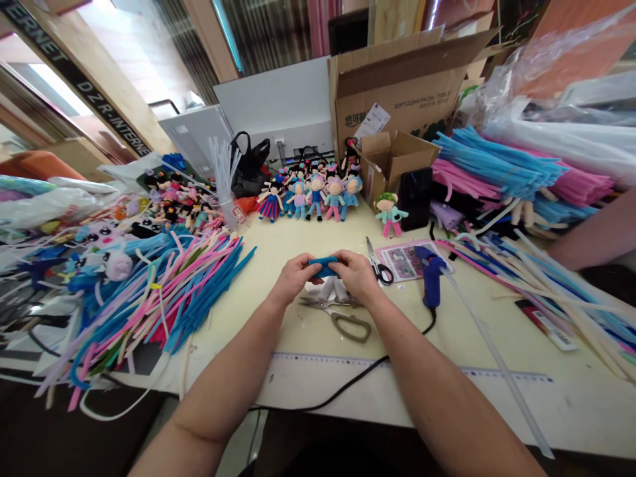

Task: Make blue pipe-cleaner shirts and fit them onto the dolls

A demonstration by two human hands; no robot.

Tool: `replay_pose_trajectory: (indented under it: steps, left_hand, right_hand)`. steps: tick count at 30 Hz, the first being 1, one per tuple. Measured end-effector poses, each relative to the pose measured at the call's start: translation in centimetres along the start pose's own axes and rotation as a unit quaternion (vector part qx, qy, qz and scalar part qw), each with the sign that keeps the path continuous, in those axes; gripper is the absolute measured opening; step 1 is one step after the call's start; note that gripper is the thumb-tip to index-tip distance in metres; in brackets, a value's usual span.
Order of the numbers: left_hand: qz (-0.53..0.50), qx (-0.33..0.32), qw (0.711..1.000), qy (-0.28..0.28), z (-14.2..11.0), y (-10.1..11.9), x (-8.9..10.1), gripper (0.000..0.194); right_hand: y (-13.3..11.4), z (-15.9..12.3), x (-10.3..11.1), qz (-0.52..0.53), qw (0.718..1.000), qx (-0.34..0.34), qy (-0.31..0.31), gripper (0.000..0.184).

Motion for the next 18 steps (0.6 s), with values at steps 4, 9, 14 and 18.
replay_pose_trajectory:
  steps: [4, 9, 14, 18]
  left_hand:
    - [0.074, -0.072, 0.995, 0.011, -0.2, 1.4, -0.1, 0.020]
    - [0.098, -0.091, 0.991, -0.001, -0.4, 1.3, -0.9, 0.021]
    - [0.052, -0.090, 0.994, 0.029, -0.3, 1.2, -0.5, 0.026]
    - [-0.082, -0.065, 0.994, 0.042, 0.1, 1.3, 0.3, 0.033]
  right_hand:
    - [-0.1, -0.6, -1.0, -0.054, 0.998, -0.013, -0.013, 0.021]
    - [-2.0, -1.3, -1.1, -0.116, 0.991, 0.060, 0.021, 0.020]
    - [-3.4, -1.2, -1.0, -0.111, 0.989, 0.080, 0.057, 0.021]
    - [-2.5, -0.6, -2.5, 0.031, 0.999, -0.003, -0.017, 0.020]
Point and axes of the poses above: each hand's wrist, its own z-axis towards the middle knuckle, its own x-axis out of the back of the hand, y = z × x, the point moved 9 cm from there along z, towards the middle knuckle, and after that the axes turned 9 degrees about -x, right-handed, at the moved point
